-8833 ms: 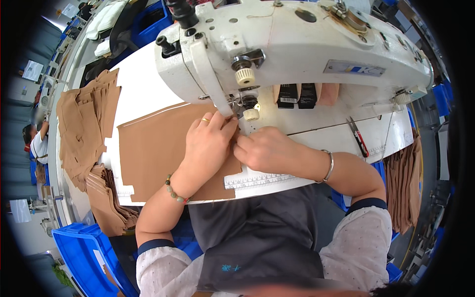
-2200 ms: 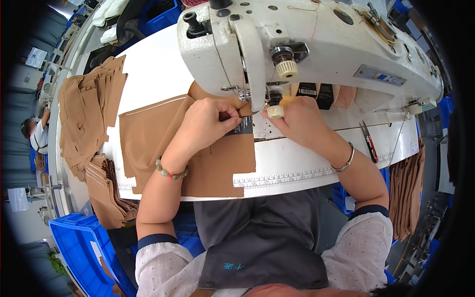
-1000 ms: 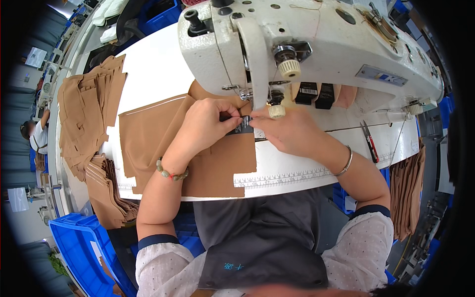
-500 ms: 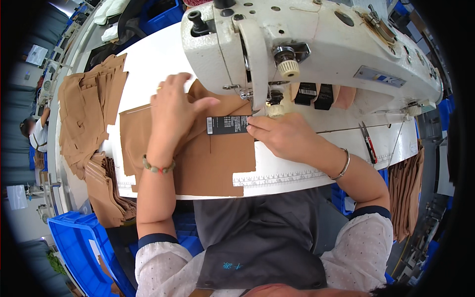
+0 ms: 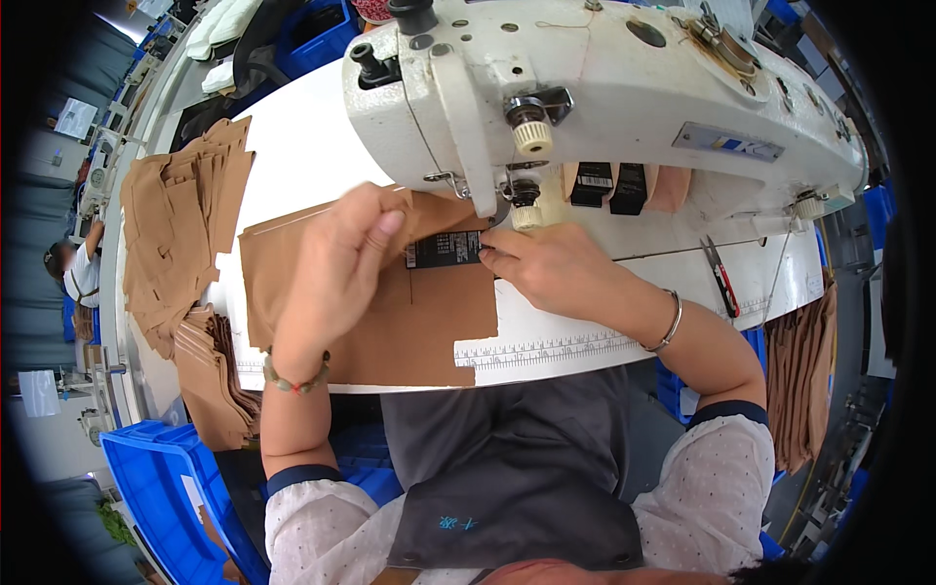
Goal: The person is using a sewing machine to sew pieces of brown material for a product.
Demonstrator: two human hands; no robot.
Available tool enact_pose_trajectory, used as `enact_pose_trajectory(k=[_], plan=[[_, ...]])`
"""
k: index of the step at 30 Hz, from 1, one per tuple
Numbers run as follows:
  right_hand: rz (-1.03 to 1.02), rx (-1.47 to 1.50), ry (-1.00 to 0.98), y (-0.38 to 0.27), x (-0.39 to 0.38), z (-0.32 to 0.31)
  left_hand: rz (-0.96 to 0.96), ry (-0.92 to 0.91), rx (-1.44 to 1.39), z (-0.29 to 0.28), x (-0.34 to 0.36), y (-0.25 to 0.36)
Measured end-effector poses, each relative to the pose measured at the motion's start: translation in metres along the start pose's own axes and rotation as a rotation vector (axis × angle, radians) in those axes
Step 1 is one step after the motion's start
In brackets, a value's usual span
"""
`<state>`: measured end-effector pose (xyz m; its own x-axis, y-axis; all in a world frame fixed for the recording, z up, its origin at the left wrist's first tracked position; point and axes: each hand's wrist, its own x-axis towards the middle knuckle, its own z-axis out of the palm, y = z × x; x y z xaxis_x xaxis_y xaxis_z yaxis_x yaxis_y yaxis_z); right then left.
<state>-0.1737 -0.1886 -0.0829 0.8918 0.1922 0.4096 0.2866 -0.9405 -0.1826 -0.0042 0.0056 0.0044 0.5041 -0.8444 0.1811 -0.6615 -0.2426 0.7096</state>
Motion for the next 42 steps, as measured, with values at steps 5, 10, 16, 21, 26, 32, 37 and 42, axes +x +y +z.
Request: enact_pose_trajectory(k=[5,10,16,21,26,32,37,42], plan=[[0.041,0.018,-0.056,-0.004,0.005,-0.005,0.117,-0.146,0.143,0.024,-0.01,-0.02],[0.045,0.005,-0.06,-0.002,-0.001,0.001,0.353,-0.154,0.501,0.04,-0.018,-0.025],[0.083,0.07,-0.099,-0.004,0.0,-0.005,0.348,-0.054,0.598,0.06,-0.025,-0.009],[0.074,0.063,-0.082,-0.004,0.0,-0.004,0.314,-0.149,0.525,0.066,-0.033,-0.026],[0.052,-0.002,-0.071,-0.001,-0.003,0.001,0.297,-0.14,0.543,0.066,-0.029,-0.021],[0.042,0.003,-0.071,0.0,-0.003,0.001,0.366,-0.082,0.341,0.069,-0.027,-0.022],[0.179,0.134,0.053,0.008,-0.004,0.005,0.421,-0.059,0.383,0.071,-0.03,-0.023],[0.193,0.106,0.03,0.005,-0.002,-0.002,0.434,-0.063,0.423,0.07,-0.033,-0.024]])
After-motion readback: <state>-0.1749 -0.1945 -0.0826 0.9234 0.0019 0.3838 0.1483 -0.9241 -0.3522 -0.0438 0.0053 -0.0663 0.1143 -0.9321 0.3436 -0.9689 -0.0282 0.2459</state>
